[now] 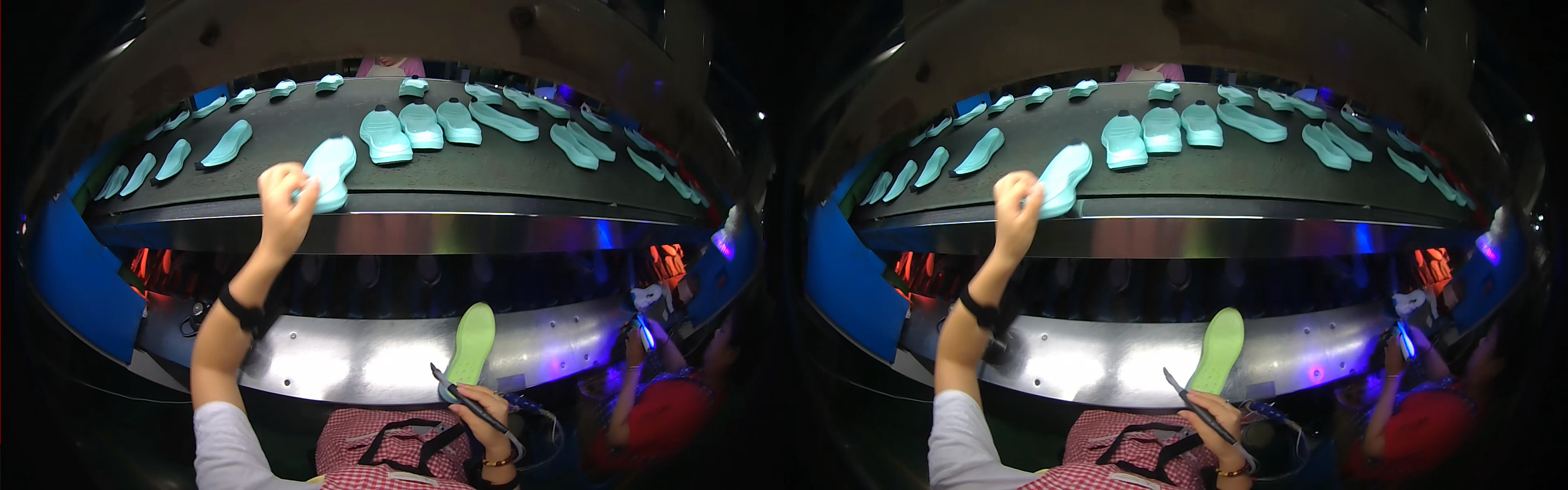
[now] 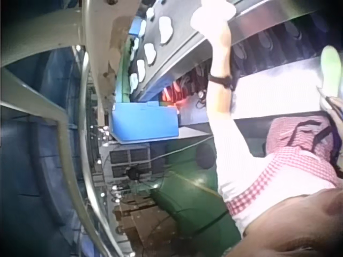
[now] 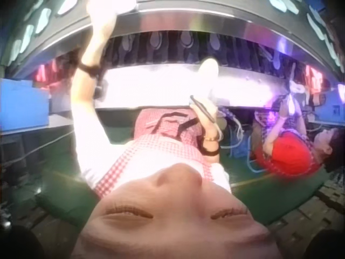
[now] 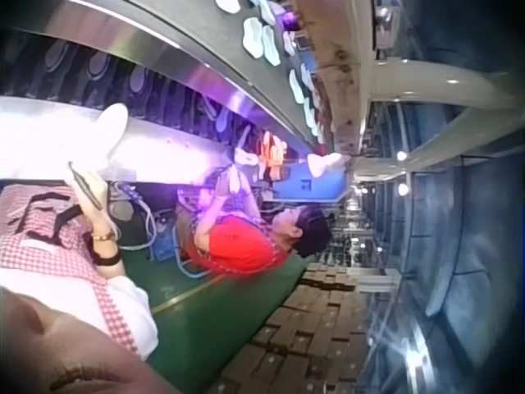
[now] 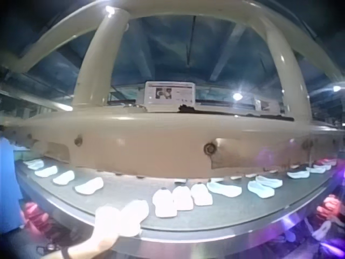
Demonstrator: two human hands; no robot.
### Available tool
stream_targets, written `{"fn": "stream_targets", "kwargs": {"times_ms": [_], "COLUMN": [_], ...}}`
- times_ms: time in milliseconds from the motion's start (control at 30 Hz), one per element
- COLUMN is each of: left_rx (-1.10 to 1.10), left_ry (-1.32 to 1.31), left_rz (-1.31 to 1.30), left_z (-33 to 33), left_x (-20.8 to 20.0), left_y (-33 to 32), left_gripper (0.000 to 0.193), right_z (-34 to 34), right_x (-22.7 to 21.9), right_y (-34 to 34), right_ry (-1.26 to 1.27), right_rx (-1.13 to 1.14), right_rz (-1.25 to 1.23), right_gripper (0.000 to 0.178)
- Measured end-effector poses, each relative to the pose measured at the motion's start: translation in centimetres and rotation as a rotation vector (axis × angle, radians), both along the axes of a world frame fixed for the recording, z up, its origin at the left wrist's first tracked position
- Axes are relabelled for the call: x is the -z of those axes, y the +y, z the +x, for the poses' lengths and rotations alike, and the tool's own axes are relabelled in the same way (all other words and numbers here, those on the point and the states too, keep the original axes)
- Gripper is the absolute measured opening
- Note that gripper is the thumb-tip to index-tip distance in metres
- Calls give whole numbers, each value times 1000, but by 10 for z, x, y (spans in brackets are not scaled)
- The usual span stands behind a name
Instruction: Applying a liquid coating to shoe soles with a brush.
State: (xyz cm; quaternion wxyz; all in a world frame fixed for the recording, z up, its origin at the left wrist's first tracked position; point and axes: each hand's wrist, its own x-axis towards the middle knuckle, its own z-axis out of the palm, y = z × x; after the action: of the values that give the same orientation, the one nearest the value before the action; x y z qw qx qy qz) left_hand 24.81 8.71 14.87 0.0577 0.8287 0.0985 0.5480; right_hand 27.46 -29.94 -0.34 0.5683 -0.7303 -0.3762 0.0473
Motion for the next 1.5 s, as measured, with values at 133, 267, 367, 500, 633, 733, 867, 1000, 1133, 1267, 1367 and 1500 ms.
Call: {"fn": "stream_targets", "kwargs": {"times_ms": [133, 267, 367, 500, 633, 733, 867, 1000, 1133, 1267, 1367, 1500], "left_rx": [483, 866, 1450, 1510, 1381, 1495, 1632, 1209, 947, 1118, 1244, 1312], "left_ry": [-501, 117, -71, 43, -34, -118, -103, -224, -207, -236, -139, -125], "left_rz": [-1012, -1549, -1811, -2223, -2219, -2447, -2396, -2451, -2356, -2209, -2212, -2327], "left_z": [-45, -101, -116, -111, -97, -90, -83, -79, -70, -82, -86, -84], "left_x": [30, 86, 125, 219, 225, 209, 218, 220, 222, 227, 214, 184], "left_y": [-45, -32, -80, -124, -170, -185, -193, -203, -203, -170, -168, -190], "left_gripper": [30, 55, 72, 77, 83, 95, 88, 76, 71, 75, 77, 76], "right_z": [8, 12, 19, 12, 3, 9, 19, 9, -7, -6, 1, 7], "right_x": [24, 14, 14, 7, 9, 24, 27, 22, 6, -16, -29, -50], "right_y": [5, 6, 10, 31, 58, 73, 84, 100, 99, 64, 51, 67], "right_ry": [265, 653, 642, 680, 722, 807, 795, 499, -179, -215, -49, 161], "right_rx": [-32, -54, -104, -180, -261, -227, -151, -132, -230, -543, -658, -395], "right_rz": [126, 334, 488, 373, 139, 181, 201, 79, 4, -165, -158, 26], "right_gripper": [26, 22, 21, 19, 18, 21, 21, 20, 18, 16, 15, 18]}}
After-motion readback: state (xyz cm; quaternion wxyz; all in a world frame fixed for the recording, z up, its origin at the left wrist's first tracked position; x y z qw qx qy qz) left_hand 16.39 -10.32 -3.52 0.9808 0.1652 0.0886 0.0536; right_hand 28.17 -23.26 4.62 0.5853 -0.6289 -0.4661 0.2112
